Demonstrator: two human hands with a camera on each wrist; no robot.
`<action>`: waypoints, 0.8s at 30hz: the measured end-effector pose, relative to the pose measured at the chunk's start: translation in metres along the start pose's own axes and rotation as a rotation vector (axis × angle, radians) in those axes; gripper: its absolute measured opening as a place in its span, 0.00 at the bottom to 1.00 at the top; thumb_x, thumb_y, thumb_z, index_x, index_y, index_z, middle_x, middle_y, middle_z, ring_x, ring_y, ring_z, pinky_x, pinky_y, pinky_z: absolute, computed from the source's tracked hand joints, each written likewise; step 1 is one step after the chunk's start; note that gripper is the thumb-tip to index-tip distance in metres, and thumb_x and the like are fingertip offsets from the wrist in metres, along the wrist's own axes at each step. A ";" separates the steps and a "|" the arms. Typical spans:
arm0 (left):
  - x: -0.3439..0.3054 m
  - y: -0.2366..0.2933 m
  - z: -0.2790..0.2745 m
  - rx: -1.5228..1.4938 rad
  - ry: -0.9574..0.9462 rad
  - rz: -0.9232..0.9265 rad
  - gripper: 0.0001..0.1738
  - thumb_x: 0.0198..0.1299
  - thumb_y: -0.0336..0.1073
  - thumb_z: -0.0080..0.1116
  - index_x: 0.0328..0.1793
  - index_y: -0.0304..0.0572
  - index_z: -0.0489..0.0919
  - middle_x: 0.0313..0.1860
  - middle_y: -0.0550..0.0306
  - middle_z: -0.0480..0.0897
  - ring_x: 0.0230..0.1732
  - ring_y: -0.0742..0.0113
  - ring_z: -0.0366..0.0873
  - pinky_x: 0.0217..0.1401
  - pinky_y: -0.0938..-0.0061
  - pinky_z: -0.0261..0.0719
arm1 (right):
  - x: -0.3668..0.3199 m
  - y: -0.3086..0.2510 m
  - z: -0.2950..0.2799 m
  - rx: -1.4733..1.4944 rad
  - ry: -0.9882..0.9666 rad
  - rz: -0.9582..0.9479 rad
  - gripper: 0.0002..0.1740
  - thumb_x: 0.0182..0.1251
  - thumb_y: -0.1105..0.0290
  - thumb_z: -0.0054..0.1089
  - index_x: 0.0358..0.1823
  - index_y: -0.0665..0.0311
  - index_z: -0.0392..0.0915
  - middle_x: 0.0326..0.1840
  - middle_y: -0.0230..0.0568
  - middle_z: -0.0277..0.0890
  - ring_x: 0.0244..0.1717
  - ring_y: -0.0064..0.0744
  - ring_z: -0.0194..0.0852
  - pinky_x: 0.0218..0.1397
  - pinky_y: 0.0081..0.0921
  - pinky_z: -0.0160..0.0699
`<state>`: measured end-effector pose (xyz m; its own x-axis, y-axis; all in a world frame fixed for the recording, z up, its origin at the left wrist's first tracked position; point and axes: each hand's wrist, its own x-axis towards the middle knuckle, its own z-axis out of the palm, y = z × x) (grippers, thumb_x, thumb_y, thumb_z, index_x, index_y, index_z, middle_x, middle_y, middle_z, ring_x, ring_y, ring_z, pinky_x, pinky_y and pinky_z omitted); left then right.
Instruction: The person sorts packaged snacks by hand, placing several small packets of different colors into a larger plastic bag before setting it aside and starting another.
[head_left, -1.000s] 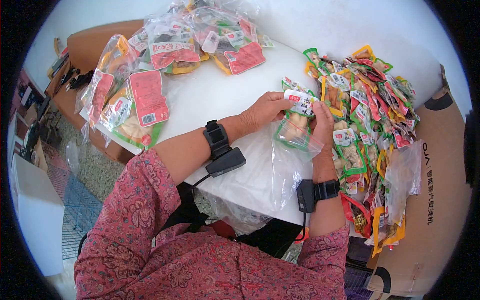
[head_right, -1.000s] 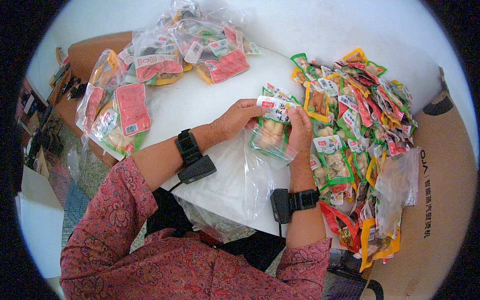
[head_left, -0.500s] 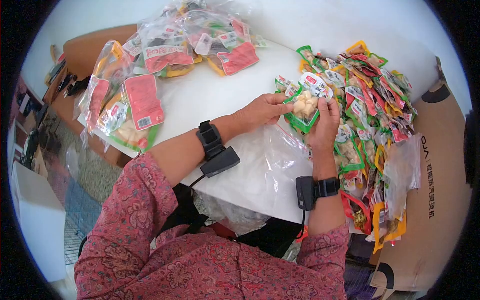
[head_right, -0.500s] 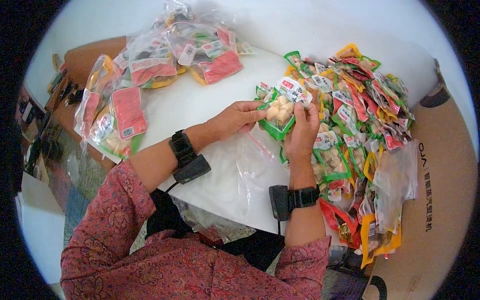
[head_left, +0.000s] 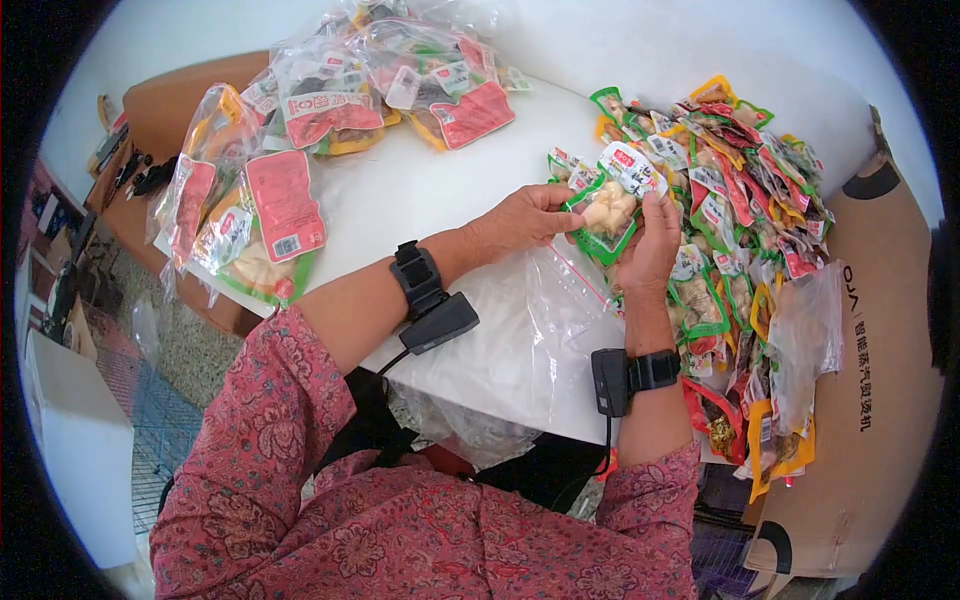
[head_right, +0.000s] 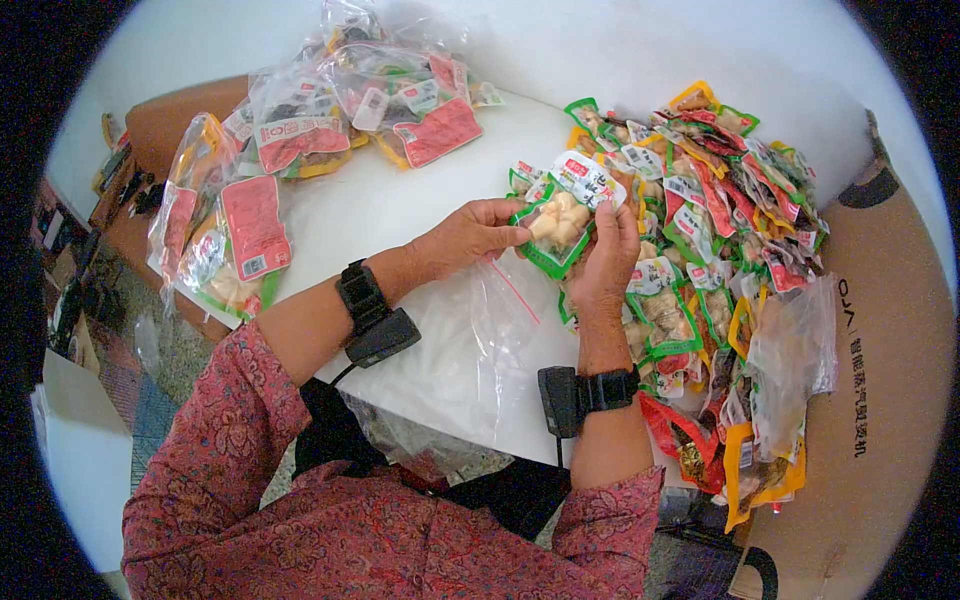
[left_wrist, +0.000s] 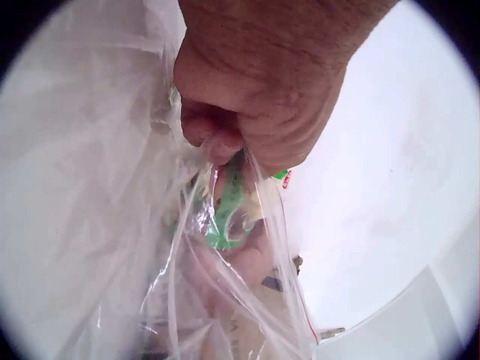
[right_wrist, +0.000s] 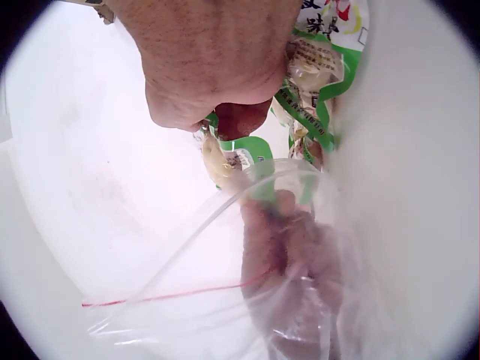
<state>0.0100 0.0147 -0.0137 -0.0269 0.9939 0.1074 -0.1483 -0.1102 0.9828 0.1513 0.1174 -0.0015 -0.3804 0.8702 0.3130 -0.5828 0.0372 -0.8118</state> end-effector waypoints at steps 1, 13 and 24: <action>0.000 0.000 0.000 -0.020 -0.016 0.011 0.19 0.58 0.39 0.54 0.55 0.45 0.72 0.28 0.69 0.76 0.22 0.86 0.62 0.24 0.90 0.61 | 0.000 0.000 0.000 0.000 0.023 -0.021 0.10 0.65 0.68 0.48 0.42 0.66 0.70 0.38 0.33 0.73 0.38 0.23 0.72 0.42 0.21 0.74; -0.002 0.004 0.000 -0.031 -0.053 -0.003 0.08 0.57 0.35 0.48 0.36 0.41 0.77 0.25 0.63 0.77 0.20 0.83 0.62 0.22 0.87 0.60 | 0.005 0.004 -0.010 0.045 0.047 -0.027 0.09 0.65 0.70 0.46 0.43 0.67 0.70 0.41 0.36 0.73 0.39 0.25 0.73 0.42 0.23 0.75; 0.000 0.000 0.000 0.034 -0.047 0.001 0.10 0.61 0.37 0.48 0.33 0.42 0.77 0.24 0.64 0.77 0.21 0.83 0.63 0.24 0.88 0.61 | 0.005 0.001 -0.009 0.031 0.041 -0.026 0.10 0.64 0.70 0.48 0.43 0.67 0.70 0.40 0.35 0.73 0.40 0.24 0.72 0.43 0.22 0.74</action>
<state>0.0098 0.0150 -0.0139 0.0198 0.9933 0.1143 -0.1142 -0.1113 0.9872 0.1550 0.1259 -0.0050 -0.3349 0.8888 0.3129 -0.6145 0.0457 -0.7876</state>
